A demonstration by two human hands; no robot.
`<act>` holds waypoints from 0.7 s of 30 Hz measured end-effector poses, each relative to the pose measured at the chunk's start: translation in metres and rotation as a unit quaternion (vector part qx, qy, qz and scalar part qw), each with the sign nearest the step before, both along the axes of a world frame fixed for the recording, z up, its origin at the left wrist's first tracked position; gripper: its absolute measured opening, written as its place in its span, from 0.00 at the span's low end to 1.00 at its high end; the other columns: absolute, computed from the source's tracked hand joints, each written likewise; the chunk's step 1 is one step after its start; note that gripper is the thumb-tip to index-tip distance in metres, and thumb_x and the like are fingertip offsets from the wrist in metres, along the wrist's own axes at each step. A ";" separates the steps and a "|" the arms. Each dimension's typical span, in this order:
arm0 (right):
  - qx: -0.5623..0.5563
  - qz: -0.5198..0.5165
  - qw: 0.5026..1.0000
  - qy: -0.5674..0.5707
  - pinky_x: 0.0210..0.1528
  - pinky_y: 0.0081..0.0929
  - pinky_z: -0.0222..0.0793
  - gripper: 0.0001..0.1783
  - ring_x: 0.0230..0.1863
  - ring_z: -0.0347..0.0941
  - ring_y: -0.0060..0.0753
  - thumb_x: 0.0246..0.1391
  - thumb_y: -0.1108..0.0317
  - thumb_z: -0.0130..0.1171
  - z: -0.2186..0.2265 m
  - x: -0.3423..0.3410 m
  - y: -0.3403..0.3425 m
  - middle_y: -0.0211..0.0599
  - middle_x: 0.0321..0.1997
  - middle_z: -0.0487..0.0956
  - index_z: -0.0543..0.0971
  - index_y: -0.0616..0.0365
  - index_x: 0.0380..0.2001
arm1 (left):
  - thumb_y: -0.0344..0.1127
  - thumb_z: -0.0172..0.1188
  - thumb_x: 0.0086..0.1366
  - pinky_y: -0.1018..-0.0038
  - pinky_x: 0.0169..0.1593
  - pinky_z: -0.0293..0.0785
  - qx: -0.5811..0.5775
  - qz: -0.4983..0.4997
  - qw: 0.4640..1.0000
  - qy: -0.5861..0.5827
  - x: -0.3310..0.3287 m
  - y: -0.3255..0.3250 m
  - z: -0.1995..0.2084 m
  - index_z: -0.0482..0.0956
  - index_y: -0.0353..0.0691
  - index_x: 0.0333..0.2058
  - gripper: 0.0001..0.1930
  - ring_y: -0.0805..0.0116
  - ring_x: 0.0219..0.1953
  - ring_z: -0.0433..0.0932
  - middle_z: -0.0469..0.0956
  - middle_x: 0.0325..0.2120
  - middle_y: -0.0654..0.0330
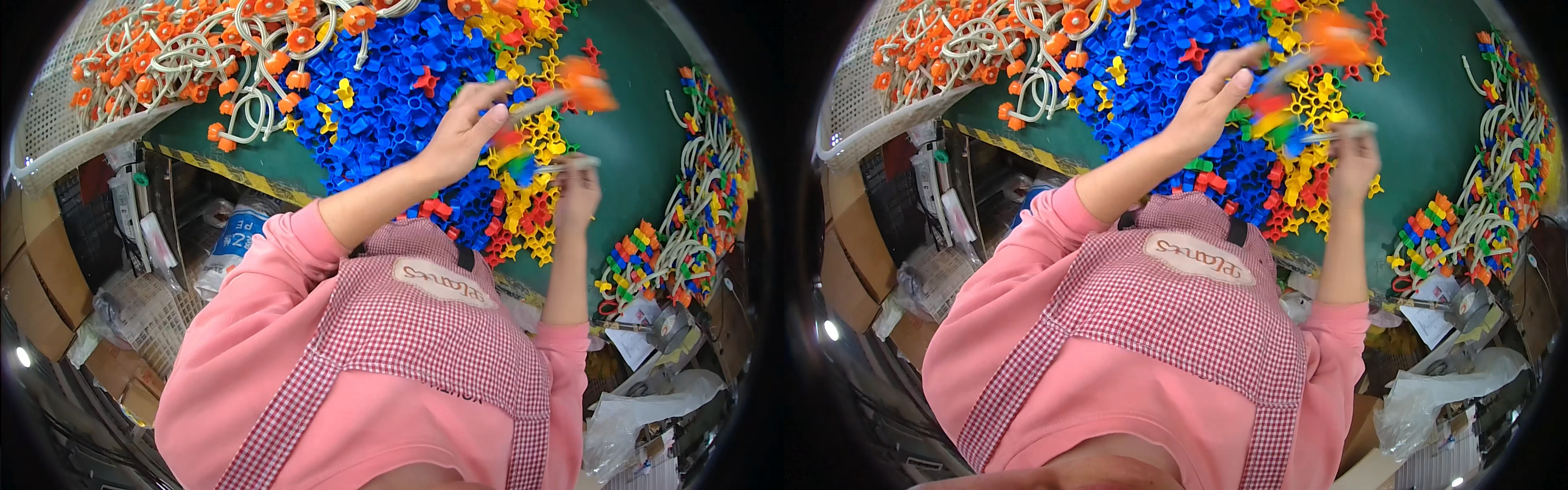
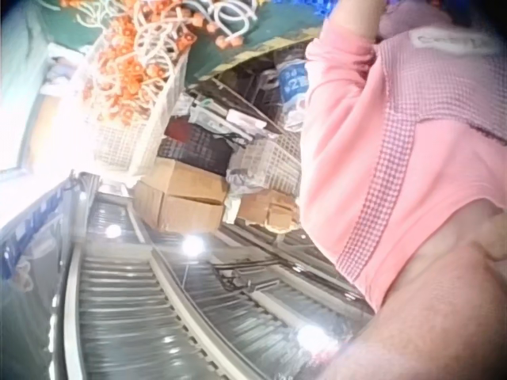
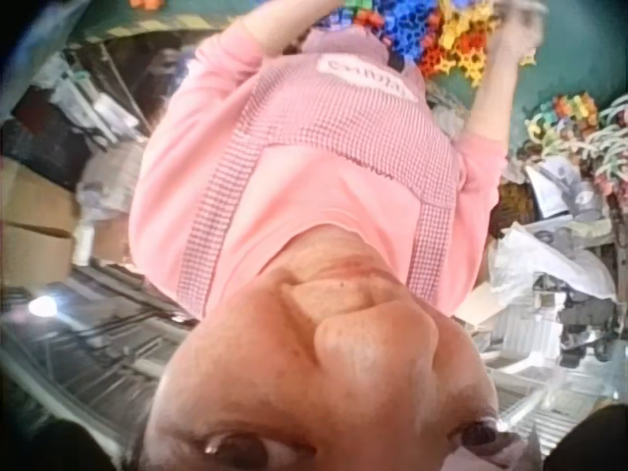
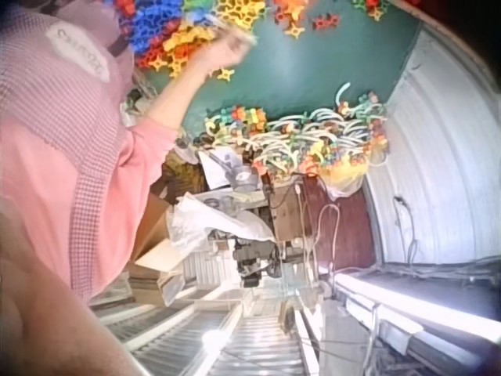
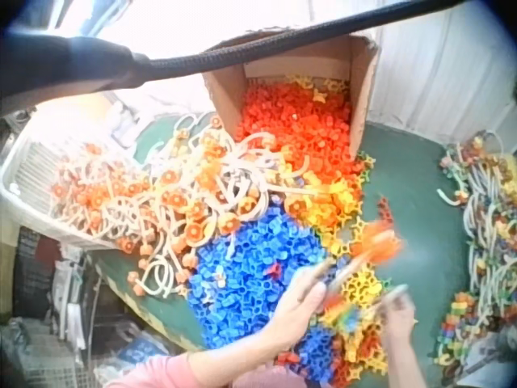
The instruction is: The person assembles colorful plastic star-shaped pieces onto white cords using a small orange tool. They repeatedly pick up pieces from a table, attach them to the cords, and place the assembled cords aside. Later, they scoop green plastic pieces from a bag into a cardboard box and pour them onto the table.
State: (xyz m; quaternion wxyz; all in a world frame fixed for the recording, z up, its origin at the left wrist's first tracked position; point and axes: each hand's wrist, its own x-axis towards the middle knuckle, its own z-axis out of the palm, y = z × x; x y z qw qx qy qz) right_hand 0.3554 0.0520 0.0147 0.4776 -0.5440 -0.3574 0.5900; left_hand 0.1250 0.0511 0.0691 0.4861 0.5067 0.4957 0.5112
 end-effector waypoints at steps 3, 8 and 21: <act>0.005 -0.299 0.947 0.114 0.28 0.21 0.65 0.08 0.22 0.64 0.23 0.57 0.73 0.49 -0.076 0.133 0.044 0.38 0.31 0.73 0.71 0.69 0.36 | 0.40 0.52 0.60 0.61 0.56 0.54 0.129 0.124 0.918 0.353 -0.039 0.052 -0.032 0.61 0.38 0.55 0.25 0.52 0.53 0.59 0.62 0.50 0.49; -0.107 -0.349 0.931 -0.009 0.30 0.25 0.67 0.11 0.27 0.67 0.27 0.57 0.70 0.50 -0.135 0.254 0.046 0.38 0.30 0.72 0.71 0.68 0.39 | 0.34 0.52 0.52 0.60 0.62 0.49 0.224 0.082 0.748 0.620 -0.062 0.144 -0.023 0.61 0.30 0.54 0.29 0.47 0.58 0.58 0.62 0.54 0.45; 0.055 0.064 0.771 -0.631 0.57 0.50 0.52 0.26 0.63 0.50 0.47 0.50 0.47 0.54 -0.111 0.034 0.236 0.32 0.63 0.58 0.67 0.27 0.55 | 0.43 0.53 0.60 0.67 0.24 0.70 0.142 -0.001 0.796 0.589 -0.096 0.075 0.015 0.74 0.49 0.37 0.09 0.59 0.23 0.76 0.75 0.19 0.59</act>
